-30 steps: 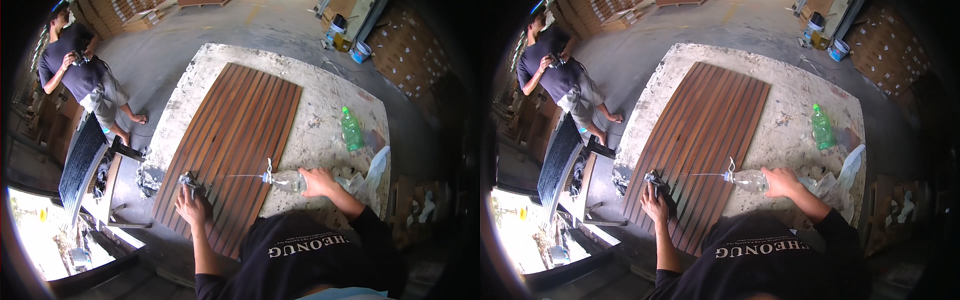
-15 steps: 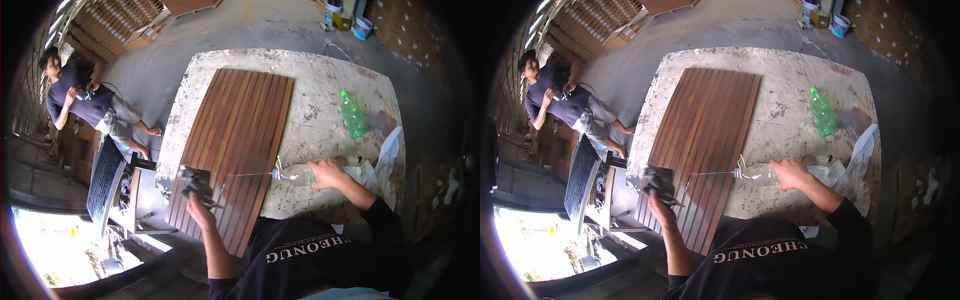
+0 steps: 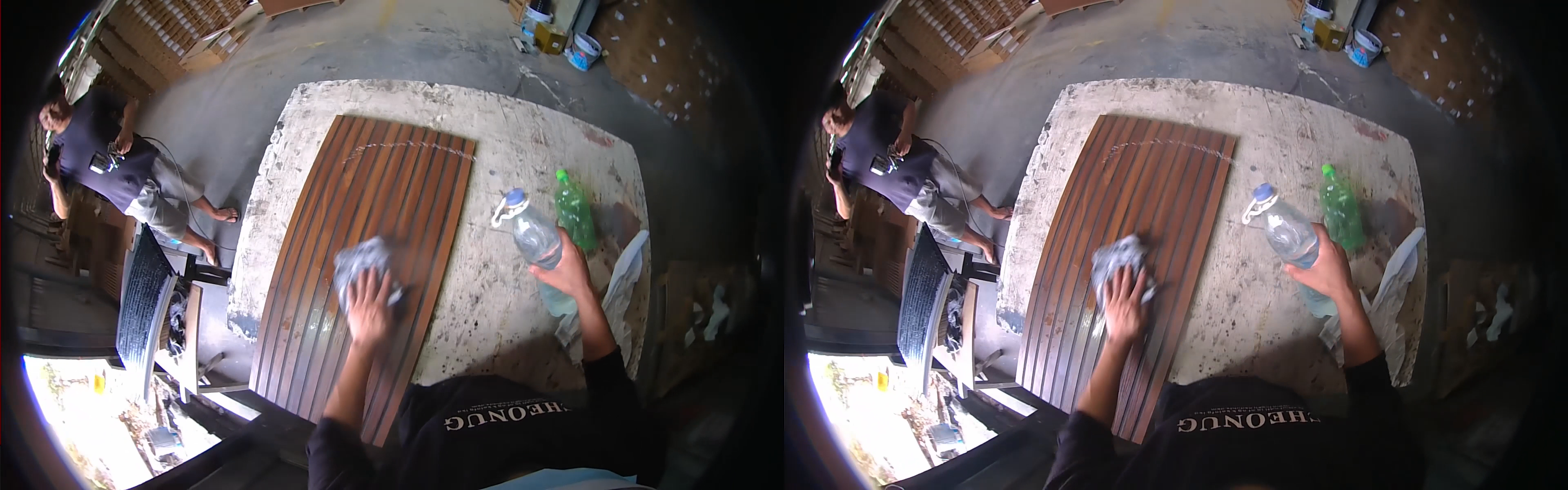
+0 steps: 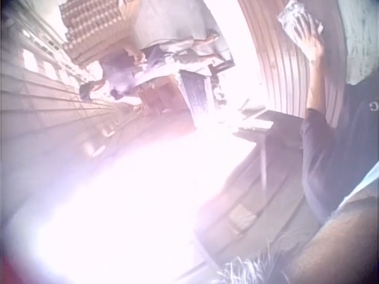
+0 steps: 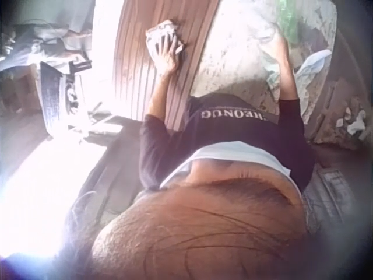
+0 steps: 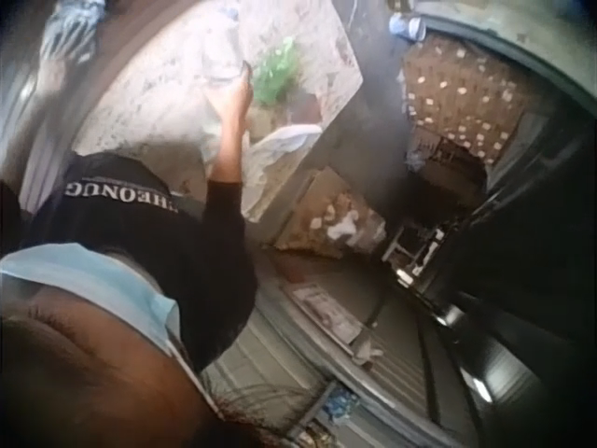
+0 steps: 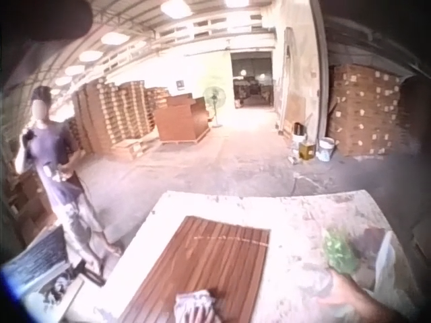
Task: The person wipes a wooden panel with a cloth after applying a liquid from a plastic bottle.
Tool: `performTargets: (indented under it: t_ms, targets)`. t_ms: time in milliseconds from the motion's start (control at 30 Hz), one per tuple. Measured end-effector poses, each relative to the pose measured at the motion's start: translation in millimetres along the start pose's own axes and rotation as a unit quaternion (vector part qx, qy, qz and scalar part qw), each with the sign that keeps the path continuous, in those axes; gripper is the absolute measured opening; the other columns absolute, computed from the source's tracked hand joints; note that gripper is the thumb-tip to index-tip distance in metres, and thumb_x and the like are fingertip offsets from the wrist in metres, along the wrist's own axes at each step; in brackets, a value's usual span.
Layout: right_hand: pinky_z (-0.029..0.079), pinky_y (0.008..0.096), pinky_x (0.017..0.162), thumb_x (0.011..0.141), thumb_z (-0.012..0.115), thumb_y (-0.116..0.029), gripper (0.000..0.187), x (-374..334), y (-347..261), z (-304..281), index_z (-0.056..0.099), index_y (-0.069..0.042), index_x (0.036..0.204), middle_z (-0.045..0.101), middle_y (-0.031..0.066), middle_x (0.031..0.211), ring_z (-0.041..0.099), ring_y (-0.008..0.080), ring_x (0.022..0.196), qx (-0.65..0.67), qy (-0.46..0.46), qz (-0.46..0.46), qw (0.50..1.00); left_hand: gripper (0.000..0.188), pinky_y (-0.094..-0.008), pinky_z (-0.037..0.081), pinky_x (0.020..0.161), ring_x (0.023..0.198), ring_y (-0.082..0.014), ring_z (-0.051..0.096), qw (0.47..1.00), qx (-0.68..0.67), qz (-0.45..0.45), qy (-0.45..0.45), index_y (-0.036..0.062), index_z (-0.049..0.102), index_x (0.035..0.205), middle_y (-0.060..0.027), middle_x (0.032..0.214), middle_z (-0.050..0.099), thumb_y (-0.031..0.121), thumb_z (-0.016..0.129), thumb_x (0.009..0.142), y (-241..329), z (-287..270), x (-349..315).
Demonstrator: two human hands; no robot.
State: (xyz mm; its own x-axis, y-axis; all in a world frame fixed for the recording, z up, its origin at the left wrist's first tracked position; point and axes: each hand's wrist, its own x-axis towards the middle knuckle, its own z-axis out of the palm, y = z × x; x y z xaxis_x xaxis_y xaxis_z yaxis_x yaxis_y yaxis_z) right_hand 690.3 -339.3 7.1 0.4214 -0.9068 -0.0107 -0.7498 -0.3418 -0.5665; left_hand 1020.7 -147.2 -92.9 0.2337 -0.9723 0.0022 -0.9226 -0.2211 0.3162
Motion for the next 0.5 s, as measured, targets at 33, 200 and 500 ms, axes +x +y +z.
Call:
performTargets:
  t_ms: [33,200,500]
  targets:
    - [0.049,0.0386,0.081,0.058,0.082,-0.02,0.075,12.0,-3.0,5.9,0.045,-0.003,0.121,0.063,0.0176,0.103,0.063,0.0328,0.093,0.047,0.041,-0.013,0.998,0.062,-0.0487,0.014,0.112,0.139,-0.0308,0.019,0.999,0.039,0.028,-0.011,0.0165,0.032,0.142,-0.0113,0.15,0.024,0.02,0.047,0.081,-5.5,1.8,35.3]
    - [0.048,0.0345,0.082,0.061,0.081,-0.013,0.071,66.7,-8.5,42.6,0.044,0.001,0.12,0.062,0.0114,0.101,0.063,0.0209,0.09,0.217,0.152,-0.062,0.962,0.06,-0.0496,0.021,0.11,0.136,-0.0322,0.025,0.994,0.021,0.047,0.097,0.0112,0.036,0.138,-0.0132,0.147,0.029,0.023,0.053,0.082,-0.2,5.3,146.0]
    - [0.046,0.0355,0.09,0.061,0.081,-0.007,0.084,66.4,16.5,67.1,0.033,-0.001,0.131,0.049,0.012,0.12,0.054,0.0206,0.104,0.364,0.276,-0.039,0.889,0.072,-0.0599,0.019,0.103,0.135,-0.0375,0.022,0.991,0.033,-0.034,-0.127,0.0211,0.035,0.141,-0.014,0.146,0.027,0.04,0.061,0.076,7.8,-12.4,-20.3]
